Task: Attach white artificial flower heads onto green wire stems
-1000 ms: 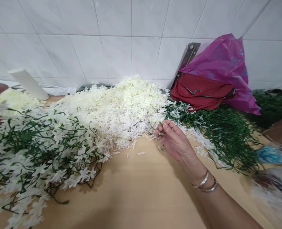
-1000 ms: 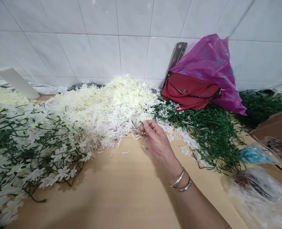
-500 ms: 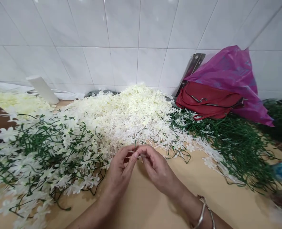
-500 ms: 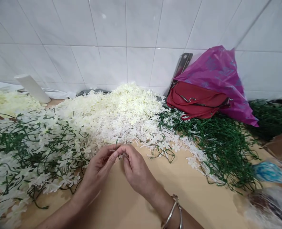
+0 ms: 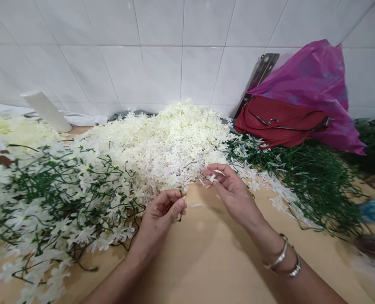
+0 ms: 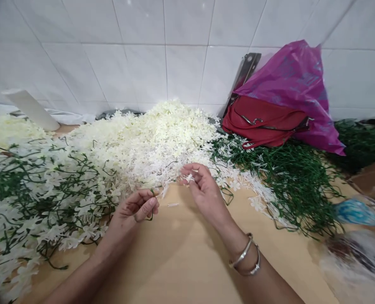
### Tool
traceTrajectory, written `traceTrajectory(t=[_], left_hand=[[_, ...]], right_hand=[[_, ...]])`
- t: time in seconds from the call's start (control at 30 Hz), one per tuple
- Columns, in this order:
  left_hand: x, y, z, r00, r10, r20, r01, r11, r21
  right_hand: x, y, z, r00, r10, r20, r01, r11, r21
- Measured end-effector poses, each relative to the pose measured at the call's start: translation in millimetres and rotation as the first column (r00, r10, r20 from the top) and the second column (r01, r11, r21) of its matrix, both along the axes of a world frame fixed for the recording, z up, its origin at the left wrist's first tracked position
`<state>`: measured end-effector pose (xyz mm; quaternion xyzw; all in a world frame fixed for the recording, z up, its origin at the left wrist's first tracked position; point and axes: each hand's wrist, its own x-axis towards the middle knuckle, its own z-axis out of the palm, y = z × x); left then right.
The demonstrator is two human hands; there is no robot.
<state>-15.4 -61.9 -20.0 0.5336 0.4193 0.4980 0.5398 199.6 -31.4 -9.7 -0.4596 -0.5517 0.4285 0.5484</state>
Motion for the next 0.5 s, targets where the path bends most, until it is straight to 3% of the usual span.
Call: traceTrajectory(t=[0.1, 0.23, 0.37, 0.5], left_hand=[[1, -3, -7.3, 0.969, -0.105, -0.225, 0.131, 0.986, 0.106], [2, -5, -17.7, 0.851, -0.068, -0.521, 0.287, 0.891, 0.353], [2, -6, -21.9, 0.819, -0.086, -0.567, 0.354, 0.854, 0.382], [6, -6, -24.1, 0.87, -0.02, -0.493, 0.22, 0.911, 0.35]], right_hand=[[5, 3, -1.6, 0.998, -0.04, 0.051, 0.042, 0.998, -0.045], [-1, 0, -4.5, 0.996, 0.008, 0.091, -0.002, 0.998, -0.068], [-5, -4, -6.1, 0.994, 0.08, 0.079, -0.074, 0.994, -0.08], [-7, -6, -6.5, 0.991, 0.055, 0.124, -0.054, 0.998, -0.007]])
